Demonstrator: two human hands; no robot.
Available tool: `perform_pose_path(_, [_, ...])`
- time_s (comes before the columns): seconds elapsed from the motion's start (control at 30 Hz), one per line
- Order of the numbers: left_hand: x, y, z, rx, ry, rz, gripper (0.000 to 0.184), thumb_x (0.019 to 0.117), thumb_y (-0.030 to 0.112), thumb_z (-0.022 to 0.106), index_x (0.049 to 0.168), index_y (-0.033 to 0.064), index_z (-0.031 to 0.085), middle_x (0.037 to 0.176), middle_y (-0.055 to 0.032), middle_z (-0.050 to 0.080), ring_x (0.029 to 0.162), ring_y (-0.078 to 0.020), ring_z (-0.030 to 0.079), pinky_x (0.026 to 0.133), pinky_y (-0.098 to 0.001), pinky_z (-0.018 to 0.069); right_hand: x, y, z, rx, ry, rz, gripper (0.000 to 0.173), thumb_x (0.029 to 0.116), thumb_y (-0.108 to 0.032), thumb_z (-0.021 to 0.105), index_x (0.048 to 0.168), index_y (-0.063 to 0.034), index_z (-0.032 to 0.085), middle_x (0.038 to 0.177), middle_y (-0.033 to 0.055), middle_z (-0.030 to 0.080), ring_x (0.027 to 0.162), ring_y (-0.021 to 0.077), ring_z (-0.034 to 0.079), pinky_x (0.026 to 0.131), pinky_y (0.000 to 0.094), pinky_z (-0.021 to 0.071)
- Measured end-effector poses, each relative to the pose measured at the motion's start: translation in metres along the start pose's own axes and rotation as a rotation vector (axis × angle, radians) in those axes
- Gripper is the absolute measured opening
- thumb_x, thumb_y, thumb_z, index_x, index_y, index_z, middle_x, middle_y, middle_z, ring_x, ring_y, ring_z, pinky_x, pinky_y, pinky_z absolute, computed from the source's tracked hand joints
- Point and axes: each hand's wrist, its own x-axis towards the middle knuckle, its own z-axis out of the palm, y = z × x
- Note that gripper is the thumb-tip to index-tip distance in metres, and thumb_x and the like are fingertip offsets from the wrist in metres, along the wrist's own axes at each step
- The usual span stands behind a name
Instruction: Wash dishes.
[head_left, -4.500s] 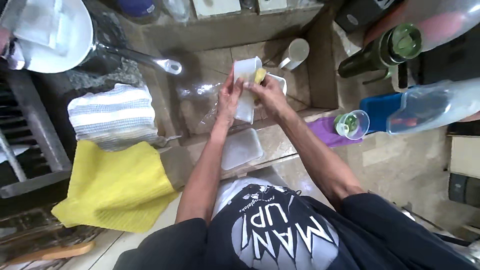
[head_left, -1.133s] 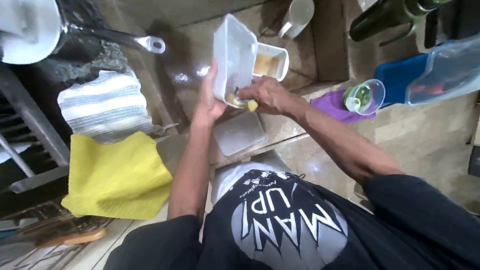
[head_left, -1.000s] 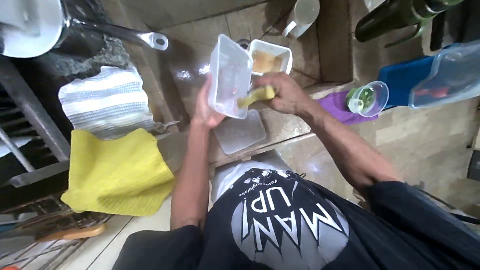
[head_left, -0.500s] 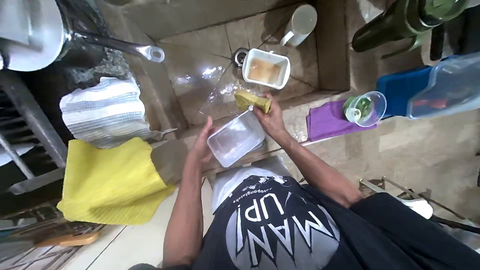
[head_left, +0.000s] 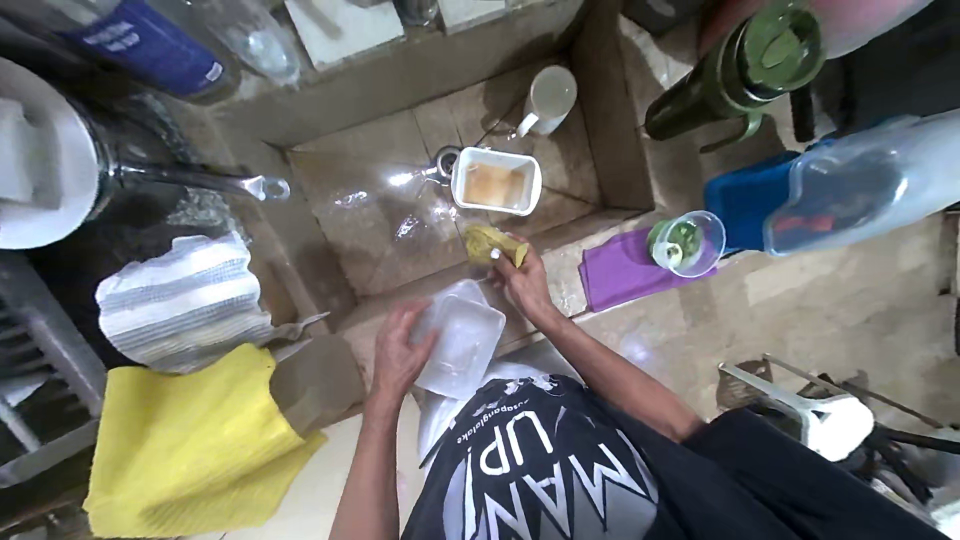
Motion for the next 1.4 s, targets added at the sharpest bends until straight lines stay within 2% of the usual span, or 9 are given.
perform_pose_path(0.07, [0.002,-0.003,-0.001,0.087,0.015,0.069,0.031,0.0981,0.013,0.064,0.128,0.0084,0.070,0.124,-0.0139,0.070,0.107,-0.0270,0.069,0.090,-0.0494,0.0580,-0.001,0.000,-0.011,0.002,0.014,0.033,0.041,0.1011,-0.015,0.063,0.139,-0.0029,0.052,0.102,0.0136,0.072,0.076,0.0213,0.072,0.066,0.0371,0.0631])
perform_pose_path(0.2, [0.016,-0.001,-0.019,0.148,-0.001,0.056,0.027,0.0998,0.008,0.058,0.122,0.0072,0.073,0.115,-0.0143,0.072,0.107,-0.0298,0.070,0.095,-0.0554,0.0545,0.000,-0.005,-0.040,-0.106,0.006,0.025,0.040,0.1017,-0.019,0.064,0.139,-0.0083,0.054,0.109,0.0117,0.071,0.081,0.0194,0.072,0.071,0.0375,0.0632])
perform_pose_path(0.37, [0.026,0.008,-0.034,-0.015,-0.167,-0.003,0.036,0.0971,0.026,0.069,0.130,0.0105,0.069,0.124,-0.0115,0.069,0.111,-0.0246,0.068,0.095,-0.0505,0.0556,-0.001,-0.017,-0.081,-0.293,-0.003,0.012,0.042,0.0980,-0.026,0.067,0.135,-0.0084,0.058,0.112,0.0116,0.070,0.095,0.0192,0.069,0.085,0.0426,0.0582])
perform_pose_path(0.53, [0.093,0.032,-0.039,0.082,-0.232,0.053,0.044,0.0974,0.035,0.070,0.135,0.0118,0.066,0.126,-0.0174,0.067,0.110,-0.0323,0.067,0.094,-0.0548,0.0555,-0.012,-0.012,-0.123,-0.471,-0.165,0.061,0.034,0.0927,-0.022,0.067,0.123,-0.0075,0.064,0.103,0.0120,0.070,0.088,0.0210,0.068,0.079,0.0471,0.0575])
perform_pose_path(0.67, [0.186,0.047,0.001,0.451,-0.229,0.343,0.037,0.0983,0.025,0.067,0.131,0.0080,0.068,0.137,-0.0183,0.061,0.132,-0.0408,0.054,0.109,-0.0591,0.0440,-0.026,-0.022,-0.137,-0.441,-0.206,0.086,0.035,0.0886,-0.013,0.068,0.123,-0.0107,0.064,0.103,0.0111,0.070,0.082,0.0211,0.068,0.071,0.0431,0.0585])
perform_pose_path(0.87, [0.269,0.035,0.083,0.588,-0.324,0.602,0.026,0.0976,0.014,0.065,0.121,0.0036,0.070,0.123,-0.0187,0.067,0.123,-0.0409,0.059,0.105,-0.0566,0.0460,-0.028,-0.005,-0.146,-0.422,-0.122,0.048,0.040,0.0887,-0.013,0.071,0.127,-0.0077,0.061,0.103,0.0112,0.070,0.083,0.0203,0.069,0.072,0.0423,0.0601])
perform_pose_path(1.03, [0.287,0.042,0.117,0.663,-0.367,0.506,0.018,0.0994,0.009,0.058,0.108,0.0039,0.074,0.114,-0.0160,0.069,0.113,-0.0392,0.064,0.091,-0.0560,0.0545,-0.025,0.008,-0.149,-0.374,-0.033,0.055,0.039,0.0871,-0.016,0.071,0.124,-0.0054,0.064,0.104,0.0103,0.071,0.088,0.0174,0.070,0.078,0.0400,0.0610])
perform_pose_path(1.2, [0.279,0.043,0.108,0.651,-0.263,0.532,0.020,0.0991,0.009,0.059,0.113,0.0049,0.072,0.116,-0.0145,0.069,0.111,-0.0392,0.065,0.083,-0.0550,0.0569,-0.020,0.012,-0.150,-0.366,-0.018,0.067,0.037,0.0875,-0.016,0.071,0.123,-0.0063,0.064,0.104,0.0091,0.071,0.087,0.0161,0.070,0.075,0.0383,0.0607])
perform_pose_path(1.4, [0.270,0.022,0.081,0.536,-0.141,0.477,0.026,0.0980,0.007,0.059,0.122,0.0061,0.070,0.114,-0.0181,0.072,0.111,-0.0410,0.067,0.089,-0.0566,0.0557,-0.011,0.013,-0.149,-0.410,-0.014,0.071,0.037,0.0872,-0.016,0.071,0.123,-0.0069,0.065,0.104,0.0097,0.071,0.089,0.0163,0.070,0.079,0.0401,0.0599])
